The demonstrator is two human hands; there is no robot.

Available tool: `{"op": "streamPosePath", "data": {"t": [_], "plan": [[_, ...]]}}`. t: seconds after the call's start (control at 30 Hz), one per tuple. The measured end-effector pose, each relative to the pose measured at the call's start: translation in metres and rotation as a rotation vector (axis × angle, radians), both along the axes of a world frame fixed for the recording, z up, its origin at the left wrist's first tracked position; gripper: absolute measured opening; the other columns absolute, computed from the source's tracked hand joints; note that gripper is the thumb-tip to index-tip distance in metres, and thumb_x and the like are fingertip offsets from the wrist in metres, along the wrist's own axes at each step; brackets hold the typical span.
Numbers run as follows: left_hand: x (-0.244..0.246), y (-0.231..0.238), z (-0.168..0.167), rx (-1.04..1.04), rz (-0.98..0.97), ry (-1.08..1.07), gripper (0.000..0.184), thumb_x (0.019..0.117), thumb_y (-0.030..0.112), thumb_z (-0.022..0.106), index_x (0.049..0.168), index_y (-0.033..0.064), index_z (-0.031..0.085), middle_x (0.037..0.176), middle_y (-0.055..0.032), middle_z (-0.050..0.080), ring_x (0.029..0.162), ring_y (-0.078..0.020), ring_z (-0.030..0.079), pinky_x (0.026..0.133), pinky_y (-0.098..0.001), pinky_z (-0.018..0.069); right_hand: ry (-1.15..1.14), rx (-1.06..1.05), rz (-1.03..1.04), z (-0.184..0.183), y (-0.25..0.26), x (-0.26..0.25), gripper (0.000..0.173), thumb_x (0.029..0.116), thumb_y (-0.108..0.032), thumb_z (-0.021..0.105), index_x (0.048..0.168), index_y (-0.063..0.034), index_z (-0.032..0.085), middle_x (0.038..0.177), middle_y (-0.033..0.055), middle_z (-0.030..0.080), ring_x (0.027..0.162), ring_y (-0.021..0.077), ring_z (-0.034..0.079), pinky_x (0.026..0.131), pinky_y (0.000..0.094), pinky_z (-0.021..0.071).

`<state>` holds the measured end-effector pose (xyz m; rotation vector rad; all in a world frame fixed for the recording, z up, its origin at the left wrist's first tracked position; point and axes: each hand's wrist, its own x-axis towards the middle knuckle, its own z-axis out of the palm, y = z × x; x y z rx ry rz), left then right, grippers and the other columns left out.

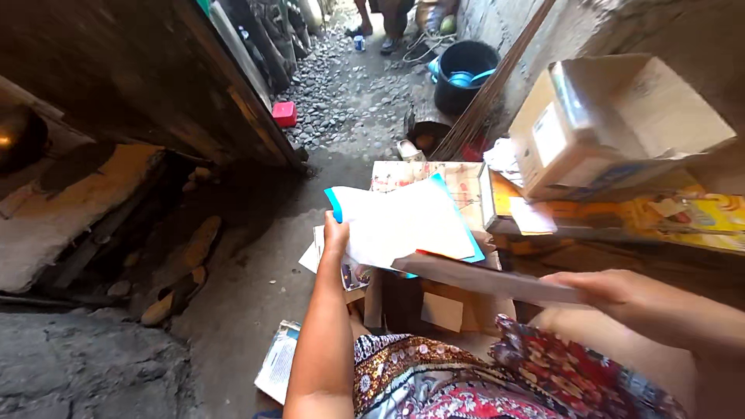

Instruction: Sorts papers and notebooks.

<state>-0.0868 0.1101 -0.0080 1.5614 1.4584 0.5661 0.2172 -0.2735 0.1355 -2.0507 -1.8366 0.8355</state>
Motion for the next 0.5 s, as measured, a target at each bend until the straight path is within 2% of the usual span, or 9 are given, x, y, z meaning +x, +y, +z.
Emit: {"op": "streamPosePath", "data": {"t": [0.07, 0.1, 0.17, 0.2, 0.3, 0.4, 0.5], "plan": [[0.011, -0.008, 0.006, 0.048, -0.058, -0.095, 0.053, 0.0919, 0.003, 0.061, 0.142, 0.0004, 0.043, 0.115, -0.0266, 0.065, 0.1, -0.0374, 0.066, 0.084, -0.0569, 0.055, 0.056, 0.212, -0.046, 0.009, -0.024, 0.02, 0.036, 0.097, -0.013, 0.049, 0.127, -0.0118, 0.069, 0.101, 0.0088, 0.075, 0.09, 0.0176, 0.072, 0.079, 0.0447, 0.0592], [0.02, -0.015, 0.011, 0.078, -0.107, -0.124, 0.054, 0.0906, 0.002, 0.06, 0.141, -0.0001, 0.044, 0.114, -0.0259, 0.065, 0.1, -0.0361, 0.067, 0.084, -0.0559, 0.0553, 0.069, 0.278, -0.086, 0.016, -0.032, 0.025, 0.035, 0.0974, -0.015, 0.049, 0.125, -0.0065, 0.068, 0.103, 0.0088, 0.074, 0.091, 0.0112, 0.07, 0.083, 0.0364, 0.0587], [0.04, -0.035, 0.023, 0.137, -0.227, -0.092, 0.052, 0.0918, 0.002, 0.06, 0.142, -0.0017, 0.045, 0.114, -0.0271, 0.066, 0.102, -0.0377, 0.068, 0.088, -0.0571, 0.0554, 0.082, 0.364, -0.22, 0.033, -0.044, 0.024, 0.036, 0.0962, -0.011, 0.05, 0.125, 0.0052, 0.064, 0.107, 0.014, 0.072, 0.095, 0.0061, 0.067, 0.089, 0.0295, 0.056], [0.051, -0.047, 0.028, 0.164, -0.301, -0.043, 0.052, 0.0934, 0.004, 0.06, 0.143, -0.0018, 0.045, 0.117, -0.0281, 0.066, 0.105, -0.0397, 0.067, 0.091, -0.0587, 0.0543, 0.094, 0.421, -0.291, 0.036, -0.047, 0.023, 0.036, 0.0953, -0.01, 0.051, 0.124, 0.0077, 0.063, 0.107, 0.0138, 0.071, 0.095, 0.0033, 0.065, 0.089, 0.0266, 0.055], [0.086, -0.084, 0.028, 0.23, -0.498, 0.107, 0.049, 0.0987, 0.013, 0.059, 0.145, 0.0011, 0.047, 0.124, -0.0249, 0.066, 0.113, -0.0382, 0.067, 0.099, -0.0578, 0.0529, 0.183, 0.619, -0.397, 0.024, -0.043, 0.025, 0.032, 0.0964, -0.017, 0.056, 0.123, -0.0024, 0.064, 0.107, -0.0037, 0.071, 0.096, -0.0097, 0.063, 0.088, 0.015, 0.0549], [0.118, -0.112, 0.015, 0.234, -0.588, 0.179, 0.045, 0.1013, 0.013, 0.055, 0.145, 0.0045, 0.05, 0.134, -0.0212, 0.062, 0.121, -0.0345, 0.064, 0.103, -0.0539, 0.0519, 0.201, 0.677, -0.514, 0.024, -0.027, 0.012, 0.034, 0.0964, -0.016, 0.054, 0.126, -0.002, 0.062, 0.105, -0.0032, 0.07, 0.092, -0.0092, 0.064, 0.084, 0.0141, 0.055], [0.141, -0.126, 0.001, 0.255, -0.618, 0.225, 0.045, 0.0976, 0.005, 0.056, 0.143, 0.0054, 0.054, 0.133, -0.0196, 0.063, 0.121, -0.0328, 0.064, 0.103, -0.051, 0.0528, 0.265, 0.756, -0.602, 0.022, -0.016, 0.002, 0.035, 0.0956, -0.012, 0.054, 0.128, -0.0001, 0.06, 0.107, -0.0029, 0.07, 0.094, -0.0079, 0.065, 0.084, 0.0144, 0.056]]}}
